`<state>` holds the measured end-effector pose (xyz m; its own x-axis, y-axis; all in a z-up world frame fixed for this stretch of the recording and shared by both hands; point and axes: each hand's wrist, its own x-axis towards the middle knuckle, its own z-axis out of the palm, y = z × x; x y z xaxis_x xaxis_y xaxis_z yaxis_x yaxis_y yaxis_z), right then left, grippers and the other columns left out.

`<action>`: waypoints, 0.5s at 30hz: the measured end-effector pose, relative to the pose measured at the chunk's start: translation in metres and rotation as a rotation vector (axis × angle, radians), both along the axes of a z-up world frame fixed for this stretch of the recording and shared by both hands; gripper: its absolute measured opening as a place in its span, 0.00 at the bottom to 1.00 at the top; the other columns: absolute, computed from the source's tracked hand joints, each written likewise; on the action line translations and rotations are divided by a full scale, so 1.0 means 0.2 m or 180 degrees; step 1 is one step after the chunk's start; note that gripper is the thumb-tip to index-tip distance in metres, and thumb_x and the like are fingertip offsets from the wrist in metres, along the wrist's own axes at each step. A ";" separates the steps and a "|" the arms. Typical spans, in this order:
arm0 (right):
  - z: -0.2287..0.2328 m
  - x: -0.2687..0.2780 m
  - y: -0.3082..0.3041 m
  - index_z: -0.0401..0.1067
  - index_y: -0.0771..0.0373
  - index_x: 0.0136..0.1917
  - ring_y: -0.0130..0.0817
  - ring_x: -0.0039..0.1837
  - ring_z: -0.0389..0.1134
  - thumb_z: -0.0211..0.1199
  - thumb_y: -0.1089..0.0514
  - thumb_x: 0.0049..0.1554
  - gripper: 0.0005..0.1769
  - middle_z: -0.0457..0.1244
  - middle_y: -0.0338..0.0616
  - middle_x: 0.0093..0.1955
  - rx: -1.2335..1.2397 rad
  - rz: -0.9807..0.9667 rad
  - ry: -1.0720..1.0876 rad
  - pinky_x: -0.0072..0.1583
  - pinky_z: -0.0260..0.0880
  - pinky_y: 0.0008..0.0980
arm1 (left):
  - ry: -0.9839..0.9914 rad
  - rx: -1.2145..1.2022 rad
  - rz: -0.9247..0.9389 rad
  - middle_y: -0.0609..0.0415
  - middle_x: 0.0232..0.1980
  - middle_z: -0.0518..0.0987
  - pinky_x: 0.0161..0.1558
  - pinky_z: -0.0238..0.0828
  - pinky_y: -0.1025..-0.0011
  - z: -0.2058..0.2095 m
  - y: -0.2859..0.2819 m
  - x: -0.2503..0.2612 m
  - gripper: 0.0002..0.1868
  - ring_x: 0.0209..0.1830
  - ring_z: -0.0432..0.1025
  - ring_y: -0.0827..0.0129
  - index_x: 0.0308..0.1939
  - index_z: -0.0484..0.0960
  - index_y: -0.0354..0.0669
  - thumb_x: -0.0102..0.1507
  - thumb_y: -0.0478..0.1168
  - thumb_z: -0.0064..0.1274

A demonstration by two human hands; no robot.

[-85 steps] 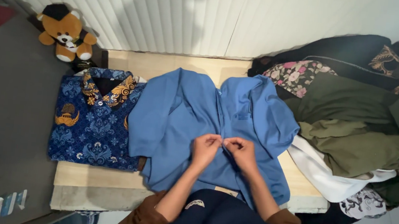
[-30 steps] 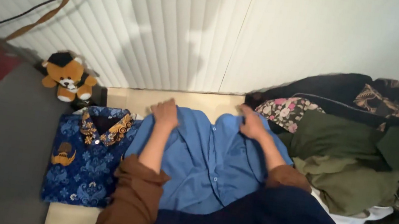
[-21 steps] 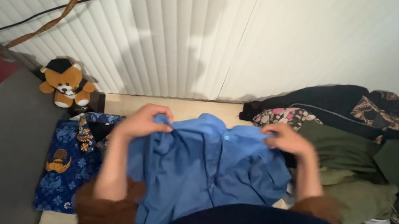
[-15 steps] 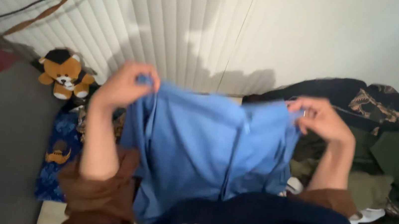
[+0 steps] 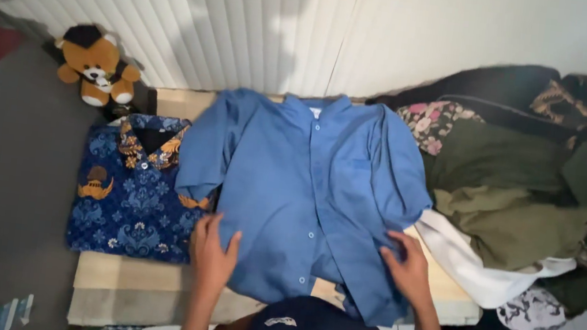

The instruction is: Folding various items of clothing, including patterned and plain shirts, on a low surface.

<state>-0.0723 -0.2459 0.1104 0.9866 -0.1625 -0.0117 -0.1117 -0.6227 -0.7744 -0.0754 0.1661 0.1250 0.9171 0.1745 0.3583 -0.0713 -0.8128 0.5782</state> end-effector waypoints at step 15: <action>0.11 -0.06 -0.21 0.72 0.66 0.61 0.22 0.46 0.67 0.62 0.57 0.60 0.18 0.69 0.33 0.47 0.1948 -0.0025 0.0482 0.49 0.68 0.26 | -0.0057 -0.1448 -0.1063 0.43 0.49 0.84 0.51 0.73 0.66 0.44 0.04 -0.04 0.14 0.47 0.79 0.56 0.48 0.82 0.32 0.62 0.38 0.55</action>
